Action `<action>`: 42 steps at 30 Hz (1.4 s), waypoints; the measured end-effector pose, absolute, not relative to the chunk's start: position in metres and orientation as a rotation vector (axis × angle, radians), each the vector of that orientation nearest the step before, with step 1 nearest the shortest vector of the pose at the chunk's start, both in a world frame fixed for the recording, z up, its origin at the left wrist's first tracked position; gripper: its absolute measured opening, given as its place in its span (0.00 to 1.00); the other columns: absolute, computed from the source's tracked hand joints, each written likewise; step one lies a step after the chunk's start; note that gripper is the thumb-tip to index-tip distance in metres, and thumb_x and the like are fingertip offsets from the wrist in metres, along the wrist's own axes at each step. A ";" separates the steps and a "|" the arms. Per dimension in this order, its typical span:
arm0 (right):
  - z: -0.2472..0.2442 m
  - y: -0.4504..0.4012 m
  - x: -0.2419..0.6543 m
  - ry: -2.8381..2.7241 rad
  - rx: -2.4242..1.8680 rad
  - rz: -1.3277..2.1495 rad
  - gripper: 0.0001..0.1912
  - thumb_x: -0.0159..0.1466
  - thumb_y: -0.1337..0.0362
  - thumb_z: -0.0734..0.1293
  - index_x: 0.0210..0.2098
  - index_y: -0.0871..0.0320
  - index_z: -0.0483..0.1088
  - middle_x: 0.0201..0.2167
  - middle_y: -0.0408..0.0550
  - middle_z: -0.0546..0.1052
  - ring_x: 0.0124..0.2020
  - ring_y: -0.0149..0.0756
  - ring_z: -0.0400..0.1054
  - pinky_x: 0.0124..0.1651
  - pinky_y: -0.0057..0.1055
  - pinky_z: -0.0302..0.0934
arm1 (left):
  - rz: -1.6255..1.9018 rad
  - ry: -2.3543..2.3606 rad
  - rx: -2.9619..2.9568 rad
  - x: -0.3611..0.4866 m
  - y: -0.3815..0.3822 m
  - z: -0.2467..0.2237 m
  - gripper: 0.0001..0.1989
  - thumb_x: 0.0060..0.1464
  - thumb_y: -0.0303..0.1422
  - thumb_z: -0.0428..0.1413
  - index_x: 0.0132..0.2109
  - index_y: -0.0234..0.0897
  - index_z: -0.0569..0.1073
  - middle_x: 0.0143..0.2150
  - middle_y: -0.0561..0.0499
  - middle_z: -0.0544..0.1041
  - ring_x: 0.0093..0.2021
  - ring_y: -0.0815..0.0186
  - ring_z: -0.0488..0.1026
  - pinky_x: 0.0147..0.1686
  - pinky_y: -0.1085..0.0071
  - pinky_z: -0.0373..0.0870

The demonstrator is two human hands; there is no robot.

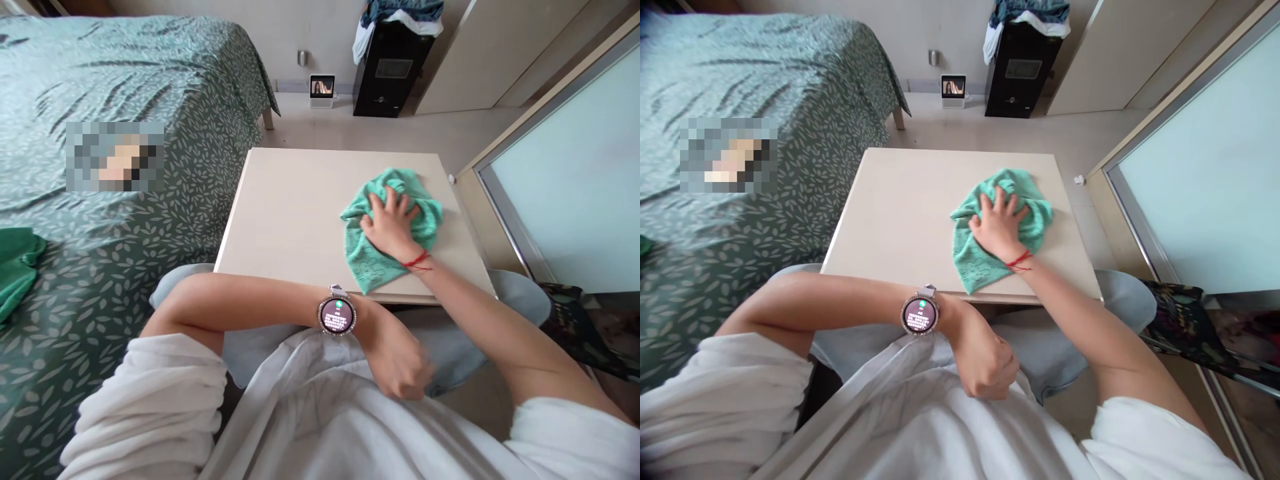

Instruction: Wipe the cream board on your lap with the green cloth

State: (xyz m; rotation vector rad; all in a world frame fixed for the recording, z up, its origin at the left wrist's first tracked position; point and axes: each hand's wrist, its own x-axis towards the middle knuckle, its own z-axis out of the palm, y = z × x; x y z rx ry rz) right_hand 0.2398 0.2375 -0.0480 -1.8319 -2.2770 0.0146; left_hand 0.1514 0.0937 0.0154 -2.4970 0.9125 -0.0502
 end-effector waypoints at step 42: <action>-0.055 0.190 0.309 -1.864 -2.180 -0.100 0.34 0.73 0.57 0.57 0.73 0.65 0.70 0.78 0.78 0.58 0.71 0.85 0.56 0.59 0.87 0.58 | 0.830 -2.332 -3.026 0.099 0.060 -0.170 0.27 0.67 0.12 0.42 0.63 0.12 0.80 0.61 0.25 0.79 0.64 0.44 0.80 0.63 0.56 0.77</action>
